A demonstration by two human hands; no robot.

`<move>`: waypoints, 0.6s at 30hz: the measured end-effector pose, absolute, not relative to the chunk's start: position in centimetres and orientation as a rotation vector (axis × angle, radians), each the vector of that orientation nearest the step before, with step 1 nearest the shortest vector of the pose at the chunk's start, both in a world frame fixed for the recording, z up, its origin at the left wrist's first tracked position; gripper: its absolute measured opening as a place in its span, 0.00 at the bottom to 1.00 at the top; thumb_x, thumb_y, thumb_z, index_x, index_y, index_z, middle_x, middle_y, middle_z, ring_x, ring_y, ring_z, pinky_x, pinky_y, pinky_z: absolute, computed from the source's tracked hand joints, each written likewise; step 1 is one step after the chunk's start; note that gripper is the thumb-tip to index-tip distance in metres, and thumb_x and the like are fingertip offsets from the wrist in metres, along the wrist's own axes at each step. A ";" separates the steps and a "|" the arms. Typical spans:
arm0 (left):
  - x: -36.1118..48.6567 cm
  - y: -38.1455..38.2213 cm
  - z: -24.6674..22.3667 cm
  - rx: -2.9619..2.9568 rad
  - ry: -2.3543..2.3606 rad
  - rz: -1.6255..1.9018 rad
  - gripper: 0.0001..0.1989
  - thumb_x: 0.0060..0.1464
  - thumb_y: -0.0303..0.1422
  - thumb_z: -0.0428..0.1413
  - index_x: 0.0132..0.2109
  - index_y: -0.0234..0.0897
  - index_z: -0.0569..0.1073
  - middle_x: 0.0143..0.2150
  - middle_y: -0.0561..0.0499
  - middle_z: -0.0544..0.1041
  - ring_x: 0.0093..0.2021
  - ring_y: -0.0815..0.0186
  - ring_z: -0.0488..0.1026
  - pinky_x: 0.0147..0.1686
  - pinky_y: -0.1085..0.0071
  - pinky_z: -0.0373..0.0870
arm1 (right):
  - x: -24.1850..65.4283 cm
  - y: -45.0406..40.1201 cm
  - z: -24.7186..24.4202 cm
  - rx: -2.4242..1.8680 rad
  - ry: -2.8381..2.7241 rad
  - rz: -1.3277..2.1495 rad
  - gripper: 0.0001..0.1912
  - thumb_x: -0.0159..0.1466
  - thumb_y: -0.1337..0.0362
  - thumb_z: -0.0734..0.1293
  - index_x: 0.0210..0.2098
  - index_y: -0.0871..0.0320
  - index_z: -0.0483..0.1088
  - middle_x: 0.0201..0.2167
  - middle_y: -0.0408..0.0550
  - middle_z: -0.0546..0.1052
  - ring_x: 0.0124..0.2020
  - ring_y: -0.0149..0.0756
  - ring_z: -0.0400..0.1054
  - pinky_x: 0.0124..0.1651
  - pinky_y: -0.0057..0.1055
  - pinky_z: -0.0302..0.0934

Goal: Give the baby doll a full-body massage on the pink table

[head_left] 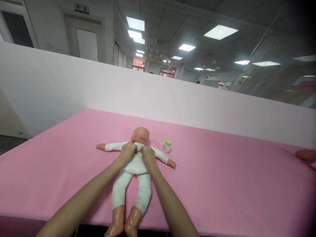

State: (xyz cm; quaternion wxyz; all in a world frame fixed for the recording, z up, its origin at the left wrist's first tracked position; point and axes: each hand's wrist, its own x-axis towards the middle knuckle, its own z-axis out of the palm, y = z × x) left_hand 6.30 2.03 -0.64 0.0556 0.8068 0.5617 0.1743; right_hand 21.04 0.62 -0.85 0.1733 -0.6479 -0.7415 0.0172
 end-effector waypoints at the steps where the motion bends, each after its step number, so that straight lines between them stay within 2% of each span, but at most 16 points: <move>1: 6.3 2.0 -0.6 2.457 1.702 0.539 0.12 0.64 0.27 0.53 0.31 0.35 0.76 0.34 0.44 0.78 0.38 0.58 0.75 0.38 0.64 0.64 | 21.0 0.5 -0.7 -1.836 -2.107 0.049 0.16 0.71 0.72 0.62 0.29 0.59 0.76 0.34 0.51 0.81 0.34 0.37 0.70 0.35 0.32 0.50; 6: 5.2 0.6 0.3 2.481 1.600 0.681 0.11 0.65 0.28 0.52 0.35 0.37 0.77 0.40 0.42 0.79 0.44 0.55 0.76 0.44 0.63 0.66 | 21.6 -1.4 0.0 -1.707 -2.072 0.060 0.12 0.72 0.70 0.63 0.36 0.57 0.77 0.41 0.50 0.82 0.43 0.39 0.73 0.43 0.30 0.57; 10: 4.3 -1.0 0.9 2.469 1.438 0.814 0.10 0.63 0.26 0.52 0.37 0.40 0.78 0.45 0.44 0.80 0.48 0.55 0.75 0.48 0.64 0.68 | 22.1 -3.4 0.0 -1.574 -2.016 0.182 0.09 0.71 0.68 0.64 0.39 0.56 0.78 0.41 0.49 0.82 0.44 0.40 0.74 0.46 0.30 0.61; 14: 4.3 -1.0 0.1 2.436 1.477 0.689 0.10 0.61 0.28 0.55 0.31 0.39 0.76 0.38 0.45 0.80 0.42 0.56 0.76 0.43 0.63 0.69 | 21.8 -3.6 -0.1 -1.650 -2.038 0.213 0.08 0.69 0.69 0.66 0.39 0.56 0.79 0.41 0.50 0.83 0.44 0.41 0.74 0.44 0.30 0.60; 18: 4.5 -0.1 -1.0 2.420 1.562 0.651 0.13 0.63 0.31 0.56 0.29 0.38 0.75 0.31 0.47 0.77 0.36 0.58 0.76 0.38 0.63 0.67 | 21.0 -2.6 -0.2 -1.767 -2.140 0.166 0.15 0.69 0.69 0.66 0.27 0.57 0.77 0.31 0.49 0.82 0.33 0.39 0.72 0.36 0.31 0.55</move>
